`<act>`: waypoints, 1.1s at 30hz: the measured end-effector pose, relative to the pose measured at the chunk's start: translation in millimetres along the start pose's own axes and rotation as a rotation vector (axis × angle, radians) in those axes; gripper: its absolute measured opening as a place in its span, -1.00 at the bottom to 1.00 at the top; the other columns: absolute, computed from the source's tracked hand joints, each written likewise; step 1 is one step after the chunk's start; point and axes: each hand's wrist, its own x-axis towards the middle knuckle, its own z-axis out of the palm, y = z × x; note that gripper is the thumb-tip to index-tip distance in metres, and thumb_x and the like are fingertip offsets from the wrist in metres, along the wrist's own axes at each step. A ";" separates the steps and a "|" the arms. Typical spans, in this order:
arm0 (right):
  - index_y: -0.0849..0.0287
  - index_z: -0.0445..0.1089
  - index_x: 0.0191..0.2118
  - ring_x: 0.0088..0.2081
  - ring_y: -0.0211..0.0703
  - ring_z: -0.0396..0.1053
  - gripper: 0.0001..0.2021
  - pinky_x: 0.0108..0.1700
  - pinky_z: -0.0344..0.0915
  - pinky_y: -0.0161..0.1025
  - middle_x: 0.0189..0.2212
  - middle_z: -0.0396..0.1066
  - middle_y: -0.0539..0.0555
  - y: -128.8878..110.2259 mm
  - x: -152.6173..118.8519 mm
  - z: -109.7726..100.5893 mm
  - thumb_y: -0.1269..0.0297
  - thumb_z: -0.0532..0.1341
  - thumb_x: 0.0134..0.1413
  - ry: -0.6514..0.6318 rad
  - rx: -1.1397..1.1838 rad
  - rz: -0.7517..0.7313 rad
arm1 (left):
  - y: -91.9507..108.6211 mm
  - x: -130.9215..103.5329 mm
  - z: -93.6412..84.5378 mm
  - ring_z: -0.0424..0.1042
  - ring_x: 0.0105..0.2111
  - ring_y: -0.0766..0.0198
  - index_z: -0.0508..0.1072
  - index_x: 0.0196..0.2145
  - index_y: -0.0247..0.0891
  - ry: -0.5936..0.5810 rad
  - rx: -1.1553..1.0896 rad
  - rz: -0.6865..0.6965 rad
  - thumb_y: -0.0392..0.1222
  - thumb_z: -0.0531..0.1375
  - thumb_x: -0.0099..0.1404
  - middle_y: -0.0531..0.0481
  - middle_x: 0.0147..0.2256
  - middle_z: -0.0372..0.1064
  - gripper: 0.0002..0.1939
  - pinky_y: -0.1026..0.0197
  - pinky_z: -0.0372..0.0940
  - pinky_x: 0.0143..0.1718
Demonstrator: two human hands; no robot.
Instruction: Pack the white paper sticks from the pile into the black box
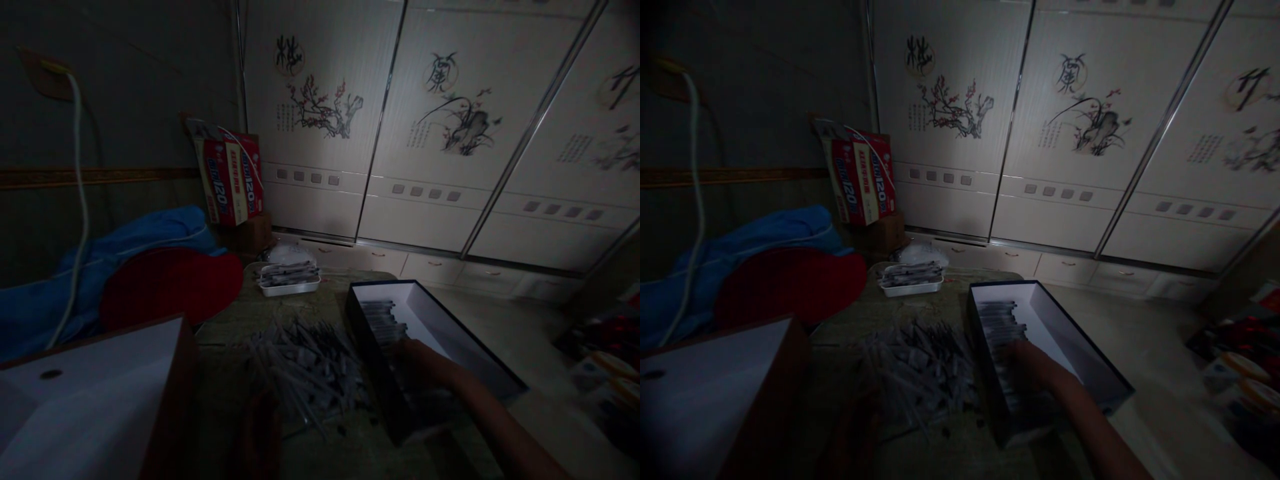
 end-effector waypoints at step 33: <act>0.13 0.45 -0.14 -0.23 -0.19 0.37 -0.80 -0.23 0.25 -0.32 -0.29 0.42 0.02 -112.5 -52.4 92.2 0.33 0.15 0.12 -0.365 0.566 0.047 | -28.8 12.0 5.0 0.47 -0.45 0.21 0.48 -0.19 -0.10 -0.250 0.676 1.255 -0.31 0.06 0.28 0.05 -0.47 0.47 -0.76 0.16 0.31 -0.37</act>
